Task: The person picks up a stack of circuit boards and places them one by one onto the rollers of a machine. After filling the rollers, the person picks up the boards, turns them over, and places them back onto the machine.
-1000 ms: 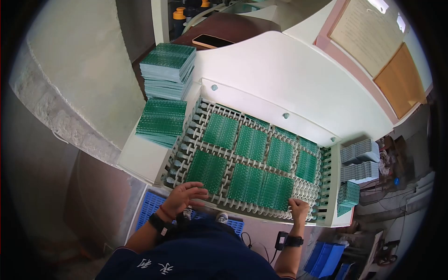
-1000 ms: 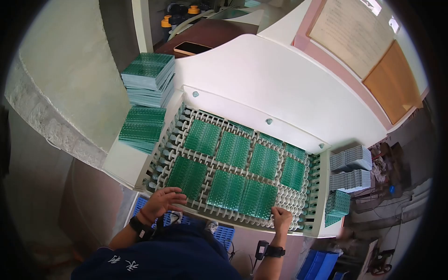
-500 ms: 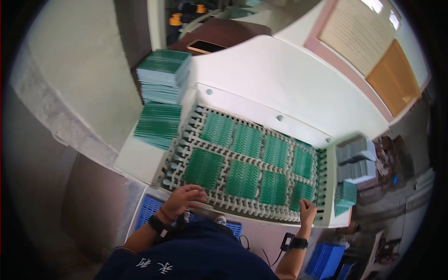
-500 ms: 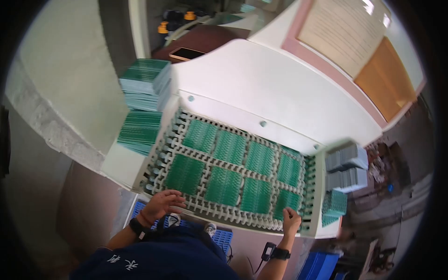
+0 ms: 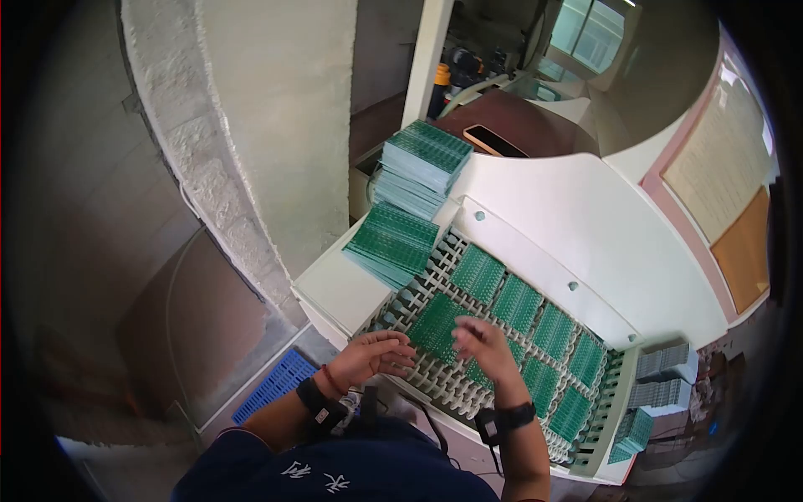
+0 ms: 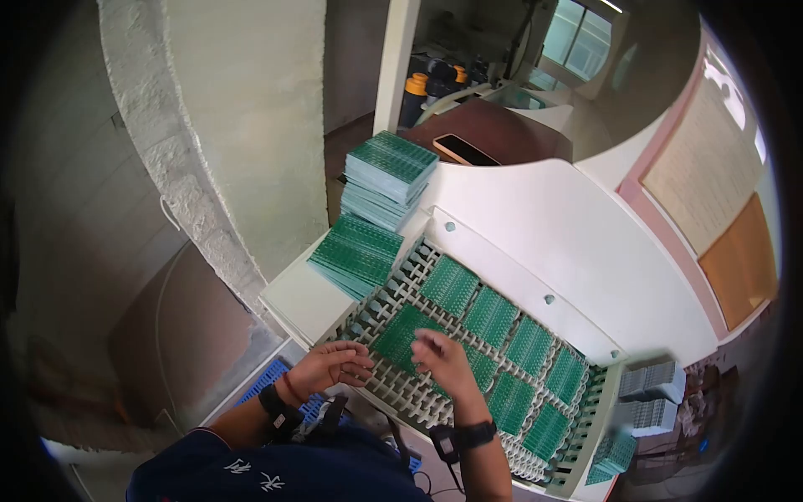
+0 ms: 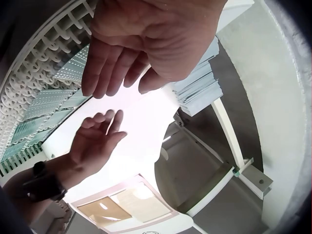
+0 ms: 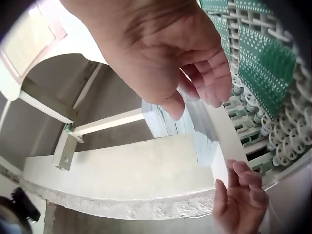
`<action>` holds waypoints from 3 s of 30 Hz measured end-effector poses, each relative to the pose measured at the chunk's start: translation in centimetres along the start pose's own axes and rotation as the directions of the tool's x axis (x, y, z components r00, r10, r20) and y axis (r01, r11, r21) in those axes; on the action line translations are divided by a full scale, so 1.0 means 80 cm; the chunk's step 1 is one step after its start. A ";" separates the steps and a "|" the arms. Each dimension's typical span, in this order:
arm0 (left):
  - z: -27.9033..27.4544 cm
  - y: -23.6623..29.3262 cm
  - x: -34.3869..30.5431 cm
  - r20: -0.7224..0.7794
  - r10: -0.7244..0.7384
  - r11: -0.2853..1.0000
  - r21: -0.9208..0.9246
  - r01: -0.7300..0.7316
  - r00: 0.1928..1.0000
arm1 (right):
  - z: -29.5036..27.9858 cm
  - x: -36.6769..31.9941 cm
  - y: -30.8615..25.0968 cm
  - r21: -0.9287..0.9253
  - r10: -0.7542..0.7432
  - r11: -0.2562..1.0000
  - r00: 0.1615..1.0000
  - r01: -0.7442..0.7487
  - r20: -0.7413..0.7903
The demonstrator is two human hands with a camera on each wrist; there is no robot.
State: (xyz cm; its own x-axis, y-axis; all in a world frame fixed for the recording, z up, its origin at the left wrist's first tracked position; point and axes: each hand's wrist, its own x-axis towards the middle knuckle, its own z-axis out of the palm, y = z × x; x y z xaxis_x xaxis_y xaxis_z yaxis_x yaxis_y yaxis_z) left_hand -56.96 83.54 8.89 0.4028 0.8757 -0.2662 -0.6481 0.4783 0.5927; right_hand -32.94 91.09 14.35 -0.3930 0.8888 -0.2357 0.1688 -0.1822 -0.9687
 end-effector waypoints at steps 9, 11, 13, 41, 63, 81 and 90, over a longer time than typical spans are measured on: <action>-0.020 -0.002 -0.027 -0.010 0.032 0.998 -0.057 -0.033 0.999 | 0.026 0.207 -0.030 -0.027 -0.043 0.999 0.987 0.039 -0.155; -0.025 -0.005 -0.031 -0.019 0.042 0.997 -0.057 -0.043 0.999 | 0.036 0.222 -0.030 -0.085 -0.070 0.995 0.981 0.055 -0.181; -0.033 -0.010 -0.034 0.015 0.061 0.996 -0.065 -0.060 0.998 | 0.048 0.230 -0.029 -0.275 -0.159 0.957 0.964 0.098 -0.211; -0.036 -0.025 -0.012 -0.005 0.033 0.993 -0.109 -0.034 0.999 | 0.053 0.100 0.014 0.513 0.179 0.841 0.983 -0.172 0.036; 0.016 -0.059 0.026 0.060 -0.167 0.968 -0.181 0.175 0.984 | -0.005 -0.122 0.098 0.036 0.218 0.976 0.935 -0.217 -0.280; -0.016 -0.033 -0.027 0.075 -0.144 0.935 -0.318 0.160 0.987 | 0.005 -0.073 0.155 0.162 0.121 0.986 0.866 -0.047 -0.484; -0.055 -0.064 -0.025 0.156 -0.132 0.899 -0.396 0.185 0.979 | 0.010 -0.059 0.162 0.065 0.109 0.994 0.801 -0.087 -0.589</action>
State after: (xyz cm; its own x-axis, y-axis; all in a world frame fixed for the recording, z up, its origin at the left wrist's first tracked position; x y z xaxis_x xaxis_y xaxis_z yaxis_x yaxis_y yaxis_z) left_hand -57.28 79.60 3.01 0.5808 0.7837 -0.2203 -0.7646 0.6181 0.1829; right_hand -29.62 84.18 2.88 0.2357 0.9397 -0.2479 0.1436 -0.2859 -0.9474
